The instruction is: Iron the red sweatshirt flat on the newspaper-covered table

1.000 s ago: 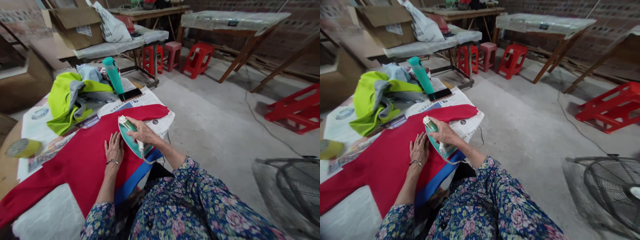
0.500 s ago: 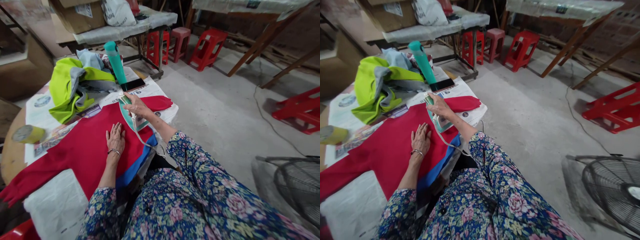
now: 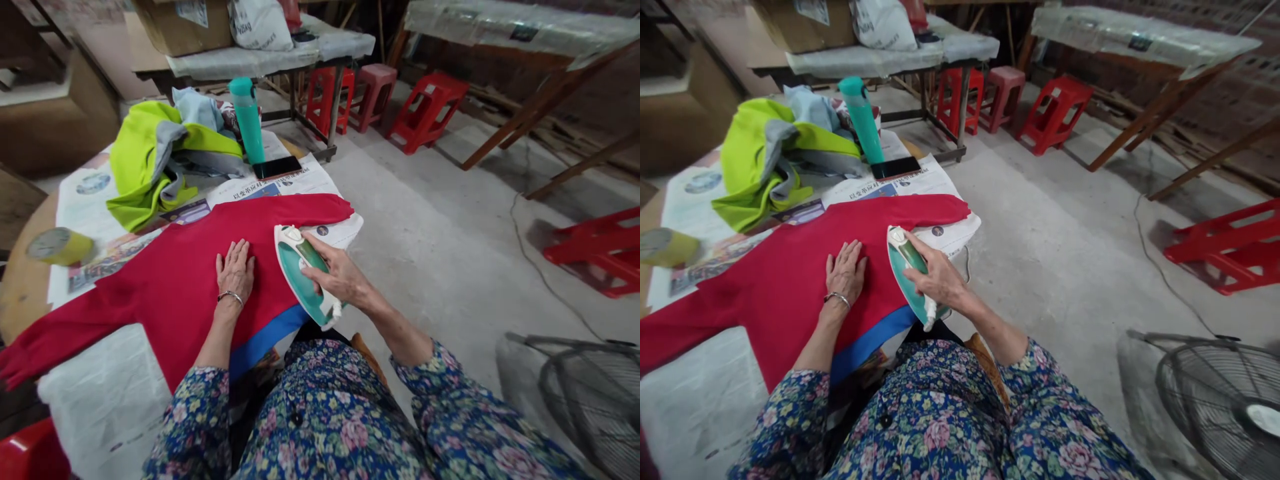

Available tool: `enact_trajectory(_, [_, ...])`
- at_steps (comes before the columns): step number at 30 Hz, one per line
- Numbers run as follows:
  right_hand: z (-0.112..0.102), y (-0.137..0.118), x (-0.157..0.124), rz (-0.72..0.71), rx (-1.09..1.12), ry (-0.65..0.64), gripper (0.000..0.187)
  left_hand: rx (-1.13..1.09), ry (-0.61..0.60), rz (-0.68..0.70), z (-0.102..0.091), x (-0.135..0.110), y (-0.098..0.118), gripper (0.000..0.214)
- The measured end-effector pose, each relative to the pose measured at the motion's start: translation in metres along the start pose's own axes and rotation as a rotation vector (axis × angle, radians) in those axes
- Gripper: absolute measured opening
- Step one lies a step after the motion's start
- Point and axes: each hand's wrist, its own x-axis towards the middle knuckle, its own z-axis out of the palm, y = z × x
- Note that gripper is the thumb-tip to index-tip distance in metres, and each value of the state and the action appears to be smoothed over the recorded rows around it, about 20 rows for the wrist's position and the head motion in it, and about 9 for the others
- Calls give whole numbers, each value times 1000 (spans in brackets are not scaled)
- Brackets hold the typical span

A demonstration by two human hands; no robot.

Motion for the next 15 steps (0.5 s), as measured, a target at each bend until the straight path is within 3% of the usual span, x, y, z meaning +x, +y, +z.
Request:
enact_trajectory(3, [1, 3, -12, 19, 25, -14, 89, -3, 12, 1, 3, 0, -2, 54])
enact_trajectory(6, [3, -1, -1, 6, -17, 9, 87, -10, 20, 16, 5, -1, -4, 54])
enact_trajectory(15, [-3, -4, 106, -103, -139, 118, 89, -20, 26, 20, 11, -2, -6, 53])
